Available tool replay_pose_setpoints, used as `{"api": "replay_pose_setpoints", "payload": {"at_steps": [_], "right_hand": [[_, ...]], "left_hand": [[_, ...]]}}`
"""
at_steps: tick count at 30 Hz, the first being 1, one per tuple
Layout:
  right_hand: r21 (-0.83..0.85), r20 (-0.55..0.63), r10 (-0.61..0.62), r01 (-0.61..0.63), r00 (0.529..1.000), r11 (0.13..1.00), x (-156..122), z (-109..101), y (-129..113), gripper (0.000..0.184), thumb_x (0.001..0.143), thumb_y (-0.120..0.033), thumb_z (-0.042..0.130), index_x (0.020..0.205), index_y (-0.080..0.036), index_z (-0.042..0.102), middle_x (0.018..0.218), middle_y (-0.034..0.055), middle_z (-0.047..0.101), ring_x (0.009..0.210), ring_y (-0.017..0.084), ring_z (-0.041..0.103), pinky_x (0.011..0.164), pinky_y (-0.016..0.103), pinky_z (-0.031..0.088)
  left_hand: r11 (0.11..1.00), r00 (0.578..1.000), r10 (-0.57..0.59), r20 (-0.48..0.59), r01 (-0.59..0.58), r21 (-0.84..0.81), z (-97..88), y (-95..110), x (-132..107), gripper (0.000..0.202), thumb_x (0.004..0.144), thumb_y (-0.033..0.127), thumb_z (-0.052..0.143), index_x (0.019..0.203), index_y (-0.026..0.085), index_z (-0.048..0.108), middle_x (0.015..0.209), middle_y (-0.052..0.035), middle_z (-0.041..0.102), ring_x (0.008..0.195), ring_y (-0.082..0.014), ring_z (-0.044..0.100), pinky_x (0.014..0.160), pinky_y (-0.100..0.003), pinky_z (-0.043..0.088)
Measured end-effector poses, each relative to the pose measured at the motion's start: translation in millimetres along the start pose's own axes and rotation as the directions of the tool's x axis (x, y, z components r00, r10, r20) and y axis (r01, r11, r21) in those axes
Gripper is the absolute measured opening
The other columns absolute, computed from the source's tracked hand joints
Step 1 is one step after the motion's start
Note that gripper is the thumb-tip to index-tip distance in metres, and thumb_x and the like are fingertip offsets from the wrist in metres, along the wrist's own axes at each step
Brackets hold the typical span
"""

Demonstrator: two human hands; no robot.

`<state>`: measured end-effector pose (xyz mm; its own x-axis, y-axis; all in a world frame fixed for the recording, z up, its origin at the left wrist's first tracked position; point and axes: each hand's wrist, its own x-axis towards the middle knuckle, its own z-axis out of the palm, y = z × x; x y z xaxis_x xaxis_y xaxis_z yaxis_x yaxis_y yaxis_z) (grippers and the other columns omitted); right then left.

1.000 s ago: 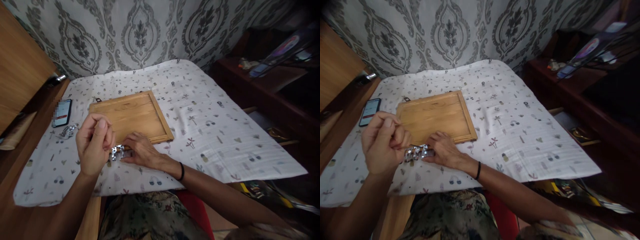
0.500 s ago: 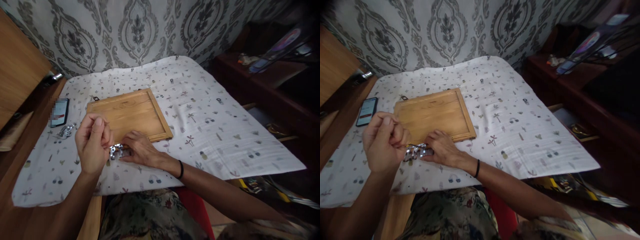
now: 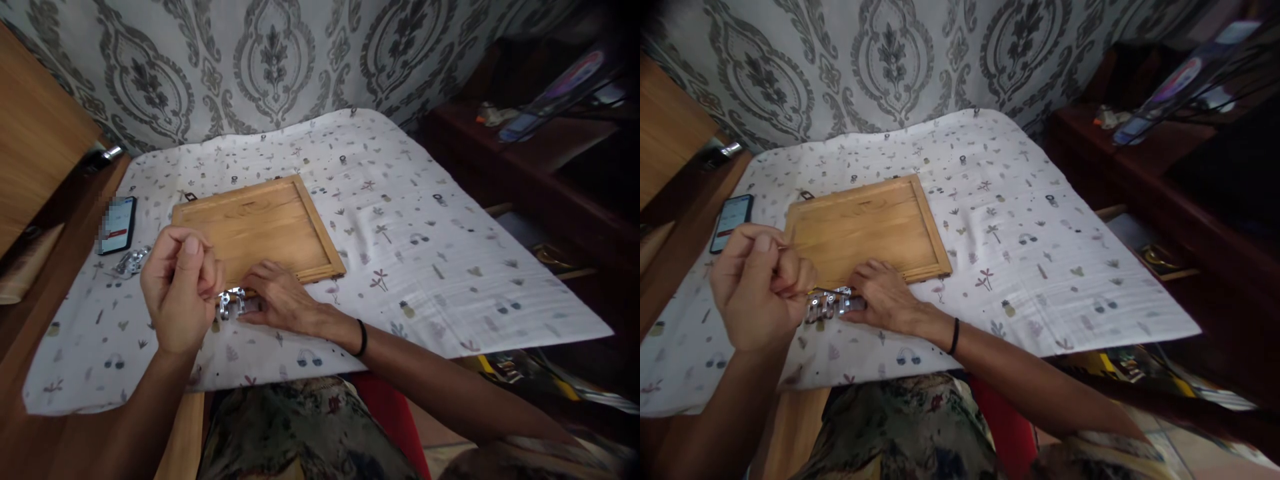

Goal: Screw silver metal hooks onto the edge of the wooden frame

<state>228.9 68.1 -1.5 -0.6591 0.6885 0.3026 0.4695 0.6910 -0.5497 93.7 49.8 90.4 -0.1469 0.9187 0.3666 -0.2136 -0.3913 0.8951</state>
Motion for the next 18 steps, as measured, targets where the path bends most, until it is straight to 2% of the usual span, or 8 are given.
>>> {"api": "replay_pose_setpoints", "payload": {"at_steps": [6, 10, 14, 18], "right_hand": [[0.007, -0.004, 0.001, -0.001, 1.0, 1.0, -1, 0, 0, 0.05, 0.08, -0.05, 0.082, 0.107, -0.01, 0.07, 0.099, 0.0101, 0.067, 0.095, 0.025, 0.055, 0.085, 0.037, 0.045], [0.006, -0.004, 0.01, -0.01, 1.0, 1.0, -1, 0, 0, 0.048, 0.081, -0.05, 0.082, 0.107, -0.011, 0.07, 0.1, 0.0095, 0.067, 0.097, 0.025, 0.055, 0.086, 0.038, 0.045], [0.024, 0.001, 0.02, -0.02, 1.0, 1.0, -1, 0, -1, 0.046, 0.081, -0.046, 0.083, 0.109, -0.012, 0.071, 0.102, 0.0095, 0.067, 0.099, 0.025, 0.055, 0.088, 0.038, 0.045], [0.03, 0.007, 0.015, -0.015, 1.0, 0.999, -1, -2, -1, 0.045, 0.081, -0.045, 0.084, 0.108, -0.011, 0.07, 0.102, 0.0097, 0.067, 0.098, 0.025, 0.056, 0.089, 0.039, 0.045]], "left_hand": [[1.0, 1.0, 0.0, 0.01, 0.0, 0.011, 2.4, -1, -1, 0.02, 0.093, 0.029, 0.07, 0.076, 0.019, 0.063, 0.048, 0.0091, 0.029, 0.039, -0.0056, 0.015, 0.036, -0.023, 0.017], [0.999, 0.998, -0.041, 0.048, 0.04, 0.034, 2.6, -2, 1, 0.019, 0.093, 0.029, 0.068, 0.078, 0.02, 0.062, 0.047, 0.0098, 0.029, 0.039, -0.0056, 0.016, 0.037, -0.021, 0.018], [0.995, 0.975, -0.099, 0.197, 0.097, 0.021, -1.2, -2, 7, 0.015, 0.094, 0.029, 0.067, 0.083, 0.02, 0.064, 0.046, 0.0108, 0.025, 0.038, -0.005, 0.015, 0.038, -0.02, 0.017], [0.979, 0.897, -0.175, 0.405, 0.2, -0.021, -11.7, -3, 14, 0.008, 0.096, 0.029, 0.064, 0.094, 0.022, 0.067, 0.047, 0.0118, 0.02, 0.038, -0.0047, 0.011, 0.039, -0.019, 0.016]]}}
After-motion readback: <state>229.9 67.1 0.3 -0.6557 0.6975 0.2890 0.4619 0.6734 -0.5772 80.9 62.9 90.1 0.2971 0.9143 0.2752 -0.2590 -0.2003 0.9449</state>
